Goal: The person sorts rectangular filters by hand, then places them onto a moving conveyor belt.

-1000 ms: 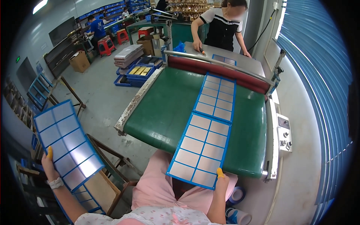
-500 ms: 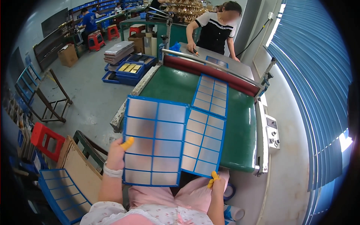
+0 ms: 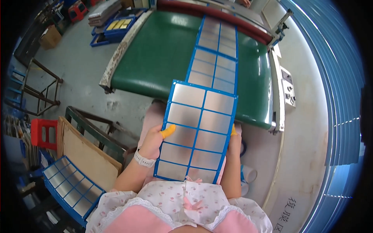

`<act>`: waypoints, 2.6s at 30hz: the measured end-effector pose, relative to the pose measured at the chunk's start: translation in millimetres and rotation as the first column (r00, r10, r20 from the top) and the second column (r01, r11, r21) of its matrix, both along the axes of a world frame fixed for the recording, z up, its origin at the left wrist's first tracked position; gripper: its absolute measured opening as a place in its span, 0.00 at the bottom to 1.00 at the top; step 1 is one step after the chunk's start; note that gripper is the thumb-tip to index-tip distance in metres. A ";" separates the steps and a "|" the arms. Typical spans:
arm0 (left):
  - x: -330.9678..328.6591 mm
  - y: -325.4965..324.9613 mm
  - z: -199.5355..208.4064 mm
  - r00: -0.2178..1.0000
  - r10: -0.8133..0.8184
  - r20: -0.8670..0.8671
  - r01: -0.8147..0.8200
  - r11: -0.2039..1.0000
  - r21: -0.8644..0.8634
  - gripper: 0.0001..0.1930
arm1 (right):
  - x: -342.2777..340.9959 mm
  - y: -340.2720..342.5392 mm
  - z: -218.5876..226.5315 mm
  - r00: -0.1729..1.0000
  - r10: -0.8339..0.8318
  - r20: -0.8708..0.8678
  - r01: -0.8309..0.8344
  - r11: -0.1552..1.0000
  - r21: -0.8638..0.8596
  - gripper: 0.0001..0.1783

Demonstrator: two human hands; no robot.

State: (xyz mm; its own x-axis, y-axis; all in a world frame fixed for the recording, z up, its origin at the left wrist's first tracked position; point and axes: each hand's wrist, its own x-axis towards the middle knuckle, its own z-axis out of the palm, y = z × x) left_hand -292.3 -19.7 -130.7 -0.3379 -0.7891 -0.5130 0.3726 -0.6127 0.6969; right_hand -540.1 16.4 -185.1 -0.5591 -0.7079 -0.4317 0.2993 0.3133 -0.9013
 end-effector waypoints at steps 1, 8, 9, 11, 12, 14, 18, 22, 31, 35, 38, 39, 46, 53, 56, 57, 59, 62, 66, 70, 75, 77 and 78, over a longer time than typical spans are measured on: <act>-3.4 1.4 -6.6 1.000 -0.021 0.000 0.021 1.000 0.000 0.10 | 4.8 2.0 5.4 0.982 -0.152 0.111 0.153 0.988 0.001 0.16; -30.6 40.0 -24.9 0.989 -0.144 0.042 0.146 0.988 -0.044 0.07 | 2.6 49.5 46.7 0.997 -0.074 -0.003 0.074 0.996 0.042 0.14; -32.8 42.1 -28.2 0.972 -0.191 0.135 0.202 0.977 -0.073 0.05 | 6.9 49.1 51.5 0.969 0.020 -0.247 0.004 0.995 0.097 0.08; -29.5 39.3 -25.9 0.937 -0.247 0.246 0.286 0.948 -0.138 0.05 | 13.5 52.3 50.6 0.974 0.008 -0.229 0.013 0.996 0.092 0.07; -28.3 35.3 -23.4 0.889 -0.283 0.359 0.369 0.909 -0.196 0.06 | 15.1 53.4 49.9 0.978 0.000 -0.209 0.017 0.997 0.082 0.06; -30.6 26.3 -27.7 0.909 -0.164 0.382 0.270 0.932 -0.242 0.06 | 18.0 56.5 43.4 0.977 0.075 -0.200 -0.062 0.996 0.070 0.08; -27.9 19.0 -45.6 0.933 -0.072 0.352 0.149 0.969 -0.197 0.06 | 25.7 56.9 34.8 0.955 0.140 -0.260 -0.139 0.990 0.022 0.06; -25.8 19.4 -46.5 0.933 -0.082 0.349 0.156 0.970 -0.189 0.06 | 30.6 54.2 30.8 0.981 0.075 -0.178 -0.075 0.997 0.008 0.07; -23.3 17.9 -55.6 0.946 -0.082 0.312 0.147 0.970 -0.192 0.05 | 31.8 45.7 26.7 0.955 0.192 -0.227 -0.161 0.976 0.147 0.12; -22.7 13.6 -60.0 0.952 -0.072 0.296 0.133 0.973 -0.189 0.06 | 28.8 41.9 16.8 0.975 0.166 -0.145 -0.169 0.986 -0.007 0.14; -22.3 7.7 -52.3 0.944 -0.079 0.320 0.141 0.974 -0.175 0.07 | 28.8 38.2 17.4 0.951 0.213 -0.223 -0.196 0.976 0.093 0.14; -22.3 5.8 -49.5 0.936 -0.085 0.343 0.150 0.975 -0.166 0.07 | 29.1 36.4 17.9 0.951 0.213 -0.222 -0.197 0.976 0.093 0.14; -27.9 -3.6 -42.4 0.930 -0.081 0.358 0.147 0.975 -0.164 0.08 | 27.8 26.4 17.6 0.940 0.199 -0.276 -0.176 0.979 0.105 0.13; -30.8 -10.1 -47.7 0.930 -0.051 0.363 0.131 0.971 -0.200 0.07 | 26.4 17.6 20.8 0.937 0.203 -0.284 -0.180 0.978 0.104 0.12; -33.4 -12.7 -50.3 0.931 -0.048 0.363 0.128 0.971 -0.200 0.07 | 20.3 17.1 13.2 0.947 0.194 -0.255 -0.186 0.981 0.055 0.13; -33.8 -13.6 -51.7 0.934 -0.040 0.356 0.120 0.971 -0.207 0.07 | 20.4 15.7 13.7 0.947 0.195 -0.254 -0.187 0.981 0.056 0.13; -33.9 -16.1 -51.1 0.936 -0.035 0.350 0.112 0.973 -0.204 0.07 | 22.1 11.4 17.1 0.951 0.186 -0.248 -0.175 0.982 0.064 0.13; -33.5 -19.8 -51.7 0.935 -0.035 0.354 0.111 0.974 -0.197 0.07 | 27.7 4.2 25.6 0.954 0.160 -0.254 -0.151 0.987 0.056 0.13; -36.9 -25.5 -47.8 0.917 -0.048 0.396 0.130 0.974 -0.183 0.08 | 23.2 0.3 22.3 0.956 0.163 -0.246 -0.154 0.987 0.052 0.12; -39.7 -30.8 -51.7 0.920 -0.062 0.386 0.152 0.966 -0.208 0.09 | 16.6 -2.2 14.0 0.967 0.153 -0.202 -0.155 0.988 0.006 0.12; -39.4 -36.6 -45.7 0.890 -0.066 0.450 0.151 0.976 -0.155 0.10 | 14.3 -8.5 13.6 0.946 0.197 -0.257 -0.200 0.980 0.015 0.10; -40.7 -39.3 -46.4 0.901 -0.076 0.426 0.153 0.977 -0.150 0.10 | 10.9 -9.3 16.5 0.950 0.195 -0.245 -0.188 0.981 0.051 0.10; -41.2 -40.5 -46.6 0.912 -0.075 0.404 0.144 0.979 -0.144 0.10 | 11.6 -11.1 21.0 0.951 0.205 -0.230 -0.190 0.978 0.087 0.10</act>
State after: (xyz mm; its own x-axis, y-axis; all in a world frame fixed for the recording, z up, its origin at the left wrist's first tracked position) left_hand -333.4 -60.1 -177.3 -0.2243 -0.8445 -0.4863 -0.0166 -0.4956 0.8684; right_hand -528.5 5.3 -164.1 -0.5020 -0.7901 -0.3517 0.0067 0.4031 -0.9151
